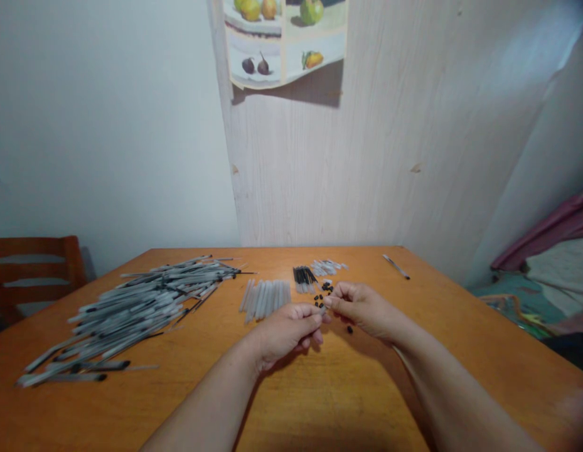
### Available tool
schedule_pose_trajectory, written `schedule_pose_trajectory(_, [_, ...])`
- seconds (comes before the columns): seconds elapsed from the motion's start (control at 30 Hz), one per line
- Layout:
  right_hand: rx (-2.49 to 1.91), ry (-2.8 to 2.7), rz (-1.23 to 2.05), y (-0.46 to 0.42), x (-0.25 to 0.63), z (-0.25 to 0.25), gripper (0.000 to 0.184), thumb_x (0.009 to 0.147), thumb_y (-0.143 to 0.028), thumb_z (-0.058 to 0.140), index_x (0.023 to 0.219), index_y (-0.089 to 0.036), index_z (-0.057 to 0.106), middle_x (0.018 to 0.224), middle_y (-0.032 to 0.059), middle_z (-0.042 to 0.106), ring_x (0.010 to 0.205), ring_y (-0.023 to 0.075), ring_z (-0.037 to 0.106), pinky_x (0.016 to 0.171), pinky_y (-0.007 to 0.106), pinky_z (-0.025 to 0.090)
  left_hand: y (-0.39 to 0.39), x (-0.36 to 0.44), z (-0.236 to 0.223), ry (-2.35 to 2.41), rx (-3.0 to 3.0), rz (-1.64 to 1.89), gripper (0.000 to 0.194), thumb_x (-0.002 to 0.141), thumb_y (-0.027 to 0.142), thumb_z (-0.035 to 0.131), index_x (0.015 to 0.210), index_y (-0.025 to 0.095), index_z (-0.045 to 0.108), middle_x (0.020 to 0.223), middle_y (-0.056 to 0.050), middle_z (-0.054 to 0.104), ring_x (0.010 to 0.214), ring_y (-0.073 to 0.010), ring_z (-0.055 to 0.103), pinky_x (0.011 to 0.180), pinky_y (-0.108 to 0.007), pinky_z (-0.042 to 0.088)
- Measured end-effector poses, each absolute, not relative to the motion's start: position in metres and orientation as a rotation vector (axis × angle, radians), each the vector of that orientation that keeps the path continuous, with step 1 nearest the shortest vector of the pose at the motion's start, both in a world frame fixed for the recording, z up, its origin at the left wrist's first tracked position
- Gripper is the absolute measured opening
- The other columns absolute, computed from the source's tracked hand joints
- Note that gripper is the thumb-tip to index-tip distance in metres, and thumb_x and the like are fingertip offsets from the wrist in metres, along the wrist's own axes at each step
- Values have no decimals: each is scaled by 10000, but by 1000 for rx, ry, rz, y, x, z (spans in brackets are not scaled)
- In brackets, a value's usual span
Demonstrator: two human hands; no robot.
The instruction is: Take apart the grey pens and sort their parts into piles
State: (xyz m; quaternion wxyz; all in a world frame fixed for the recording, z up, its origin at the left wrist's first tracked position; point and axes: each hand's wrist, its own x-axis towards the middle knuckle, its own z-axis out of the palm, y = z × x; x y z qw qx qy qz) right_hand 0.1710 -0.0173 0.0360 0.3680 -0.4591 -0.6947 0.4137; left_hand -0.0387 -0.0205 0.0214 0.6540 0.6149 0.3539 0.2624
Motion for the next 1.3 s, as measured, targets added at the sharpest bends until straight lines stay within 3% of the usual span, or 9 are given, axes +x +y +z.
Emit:
schedule_pose_trajectory(0.3, [-1140,-1802,1023,-17,166,37,532,901,-671,493,677,-190,516,578,-43,455,527,92,385,498,247,285,-21,-38,22,794,1404,597,440,856,484,638,1094,115,657,736,-35,650,525,-66,448,513,-222,265])
schedule_pose_trajectory(0.6, [-978,-1755,1194,-21,173,45,367,891,-532,619,880,-165,621,750,7,609,635,105,474,603,257,366,-25,-38,27,784,1293,635,448,824,502,674,1061,123,655,726,-25,635,512,-58,427,487,-204,223])
schedule_pose_trajectory(0.97, [-1117,-1828,1033,-21,168,40,438,897,-614,555,783,-191,538,700,-12,583,575,101,451,540,246,342,-22,-38,23,768,1358,617,452,830,505,663,1047,109,652,733,-38,642,521,-64,439,494,-217,242])
schedule_pose_trajectory(1.3, [-1139,-1878,858,-17,161,34,524,912,-634,496,620,-200,476,584,-50,380,560,101,320,533,252,255,-24,-35,24,785,1416,583,462,836,523,650,1035,105,663,727,-39,647,525,-64,448,516,-219,287])
